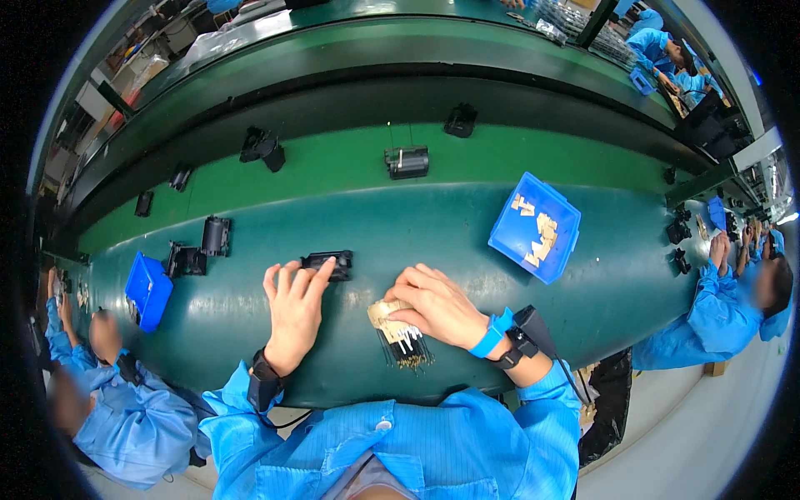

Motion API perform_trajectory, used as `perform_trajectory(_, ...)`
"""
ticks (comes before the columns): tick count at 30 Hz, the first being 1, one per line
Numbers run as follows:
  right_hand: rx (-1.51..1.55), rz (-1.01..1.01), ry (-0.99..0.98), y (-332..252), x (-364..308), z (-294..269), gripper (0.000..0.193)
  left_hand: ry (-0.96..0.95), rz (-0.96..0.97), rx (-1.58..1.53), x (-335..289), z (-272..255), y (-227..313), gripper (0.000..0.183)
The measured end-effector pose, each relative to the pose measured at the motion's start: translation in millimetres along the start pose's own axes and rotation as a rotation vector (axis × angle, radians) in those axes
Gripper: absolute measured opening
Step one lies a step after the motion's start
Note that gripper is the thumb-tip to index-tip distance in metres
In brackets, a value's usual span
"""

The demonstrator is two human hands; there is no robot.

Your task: Assembling small electronic components by inserting parts and securing them manually.

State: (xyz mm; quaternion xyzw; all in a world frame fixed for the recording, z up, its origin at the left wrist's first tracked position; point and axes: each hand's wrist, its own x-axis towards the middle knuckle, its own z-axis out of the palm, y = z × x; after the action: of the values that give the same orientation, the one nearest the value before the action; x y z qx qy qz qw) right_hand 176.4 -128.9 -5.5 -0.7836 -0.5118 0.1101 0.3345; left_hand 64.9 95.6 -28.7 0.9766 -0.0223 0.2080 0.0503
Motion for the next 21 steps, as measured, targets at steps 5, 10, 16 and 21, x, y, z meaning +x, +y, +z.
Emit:
perform_trajectory(5,-0.030,0.040,-0.006,-10.2,-15.4,-6.6,0.019,0.006,-0.078,0.104,-18.5,-18.4,32.5,0.043)
perform_trajectory(10,-0.060,0.042,0.013,-9.9,-28.4,4.7,0.020,0.082,-0.150,-0.784,-28.3,-6.4,67.6,0.027)
perform_trajectory(16,0.066,0.052,0.000,-8.9,-38.3,7.2,0.016,-0.125,-0.323,-0.991,-25.6,-2.7,73.3,0.024)
perform_trajectory(21,0.199,0.154,0.030,-7.0,-37.1,9.9,0.012,-0.141,-0.381,-1.048,-29.5,0.1,78.1,0.015)
